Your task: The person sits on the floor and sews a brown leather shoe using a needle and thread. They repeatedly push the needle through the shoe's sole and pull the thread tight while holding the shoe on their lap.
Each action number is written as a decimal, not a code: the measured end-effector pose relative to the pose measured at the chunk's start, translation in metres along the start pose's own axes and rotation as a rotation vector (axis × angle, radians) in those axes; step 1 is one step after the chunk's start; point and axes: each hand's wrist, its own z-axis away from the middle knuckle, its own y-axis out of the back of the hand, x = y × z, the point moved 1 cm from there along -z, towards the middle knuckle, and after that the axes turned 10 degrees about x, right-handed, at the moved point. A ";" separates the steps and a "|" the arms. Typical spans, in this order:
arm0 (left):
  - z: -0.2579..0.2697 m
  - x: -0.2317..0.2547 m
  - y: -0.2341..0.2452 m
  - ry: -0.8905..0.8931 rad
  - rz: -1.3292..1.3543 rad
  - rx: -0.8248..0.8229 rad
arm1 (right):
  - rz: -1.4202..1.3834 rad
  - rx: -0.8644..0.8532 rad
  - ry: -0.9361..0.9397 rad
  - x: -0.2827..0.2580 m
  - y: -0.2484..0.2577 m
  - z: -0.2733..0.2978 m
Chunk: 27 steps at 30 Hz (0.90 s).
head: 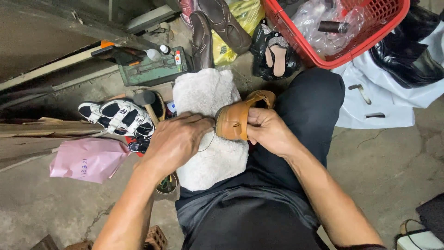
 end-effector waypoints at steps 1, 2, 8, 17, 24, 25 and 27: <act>-0.003 0.001 0.001 0.000 -0.001 0.003 | 0.001 -0.001 0.002 0.006 0.003 -0.002; -0.006 0.001 0.002 -0.016 0.011 0.005 | -0.016 -0.031 -0.015 0.013 0.005 -0.004; -0.007 -0.002 -0.016 -0.082 -0.004 0.051 | -0.059 -0.120 -0.074 0.025 0.012 -0.006; 0.003 0.026 -0.061 -0.015 -0.196 0.422 | 0.074 0.048 -0.127 0.034 0.045 0.002; -0.013 0.023 -0.036 0.037 -0.092 0.068 | 0.393 0.194 0.031 -0.026 0.030 0.024; -0.013 0.024 -0.032 0.030 -0.101 0.065 | 0.384 0.201 0.035 -0.021 0.030 0.024; -0.015 0.025 -0.025 0.036 -0.216 0.039 | 0.338 0.233 0.079 -0.013 0.030 0.023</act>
